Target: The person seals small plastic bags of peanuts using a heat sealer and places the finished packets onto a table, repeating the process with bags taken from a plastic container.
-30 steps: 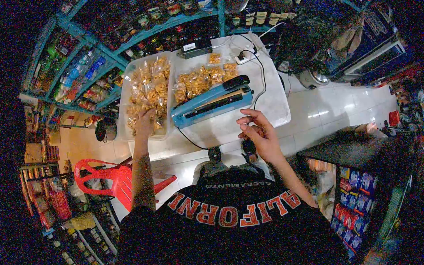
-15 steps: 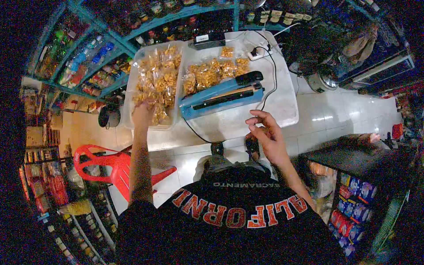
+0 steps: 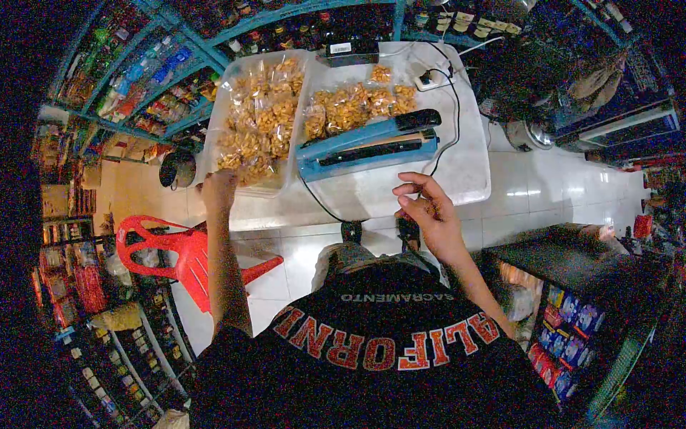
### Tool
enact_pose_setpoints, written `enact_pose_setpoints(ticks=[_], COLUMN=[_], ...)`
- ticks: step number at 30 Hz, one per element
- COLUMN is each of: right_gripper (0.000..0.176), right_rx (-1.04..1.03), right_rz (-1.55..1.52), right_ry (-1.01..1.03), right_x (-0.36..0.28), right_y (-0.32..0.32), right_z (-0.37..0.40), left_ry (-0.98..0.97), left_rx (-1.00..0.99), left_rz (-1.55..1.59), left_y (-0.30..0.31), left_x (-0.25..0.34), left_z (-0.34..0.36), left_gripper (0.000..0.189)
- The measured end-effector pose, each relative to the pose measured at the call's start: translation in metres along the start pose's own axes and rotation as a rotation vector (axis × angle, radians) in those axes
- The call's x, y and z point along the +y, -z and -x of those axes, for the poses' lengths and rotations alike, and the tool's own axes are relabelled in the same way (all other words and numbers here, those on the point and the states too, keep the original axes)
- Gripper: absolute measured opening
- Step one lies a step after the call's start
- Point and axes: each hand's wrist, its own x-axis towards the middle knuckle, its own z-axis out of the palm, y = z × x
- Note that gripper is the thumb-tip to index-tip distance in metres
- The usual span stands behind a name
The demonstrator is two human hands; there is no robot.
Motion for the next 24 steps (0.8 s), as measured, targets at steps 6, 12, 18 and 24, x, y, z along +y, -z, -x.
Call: enact_pose_setpoints(ticks=[6,12,18,24], right_gripper=[0.031,0.044,0.037,0.017], right_rx=[-0.026,0.102,0.129,0.178], right_rz=[0.116,0.322,0.463,0.385], right_ry=[0.056,0.332,0.462,0.457], right_x=[-0.004,-0.011,-0.001,0.008], right_y=[-0.001,-0.014,0.007,0.026], right_z=[-0.006,-0.015,-0.01,0.0], left_ry=[0.001,-0.355,-0.564,-0.624], left_rx=[0.342,0.432,0.141,-0.058], left_rz=[0.204,0.601,0.821,0.973], left_y=[0.114,0.127,0.125,0.114], left_x=[0.049,0.15,0.235,0.253], left_z=[0.013,0.034,0.06,0.063], left_gripper=[0.009,0.006,0.007,0.011])
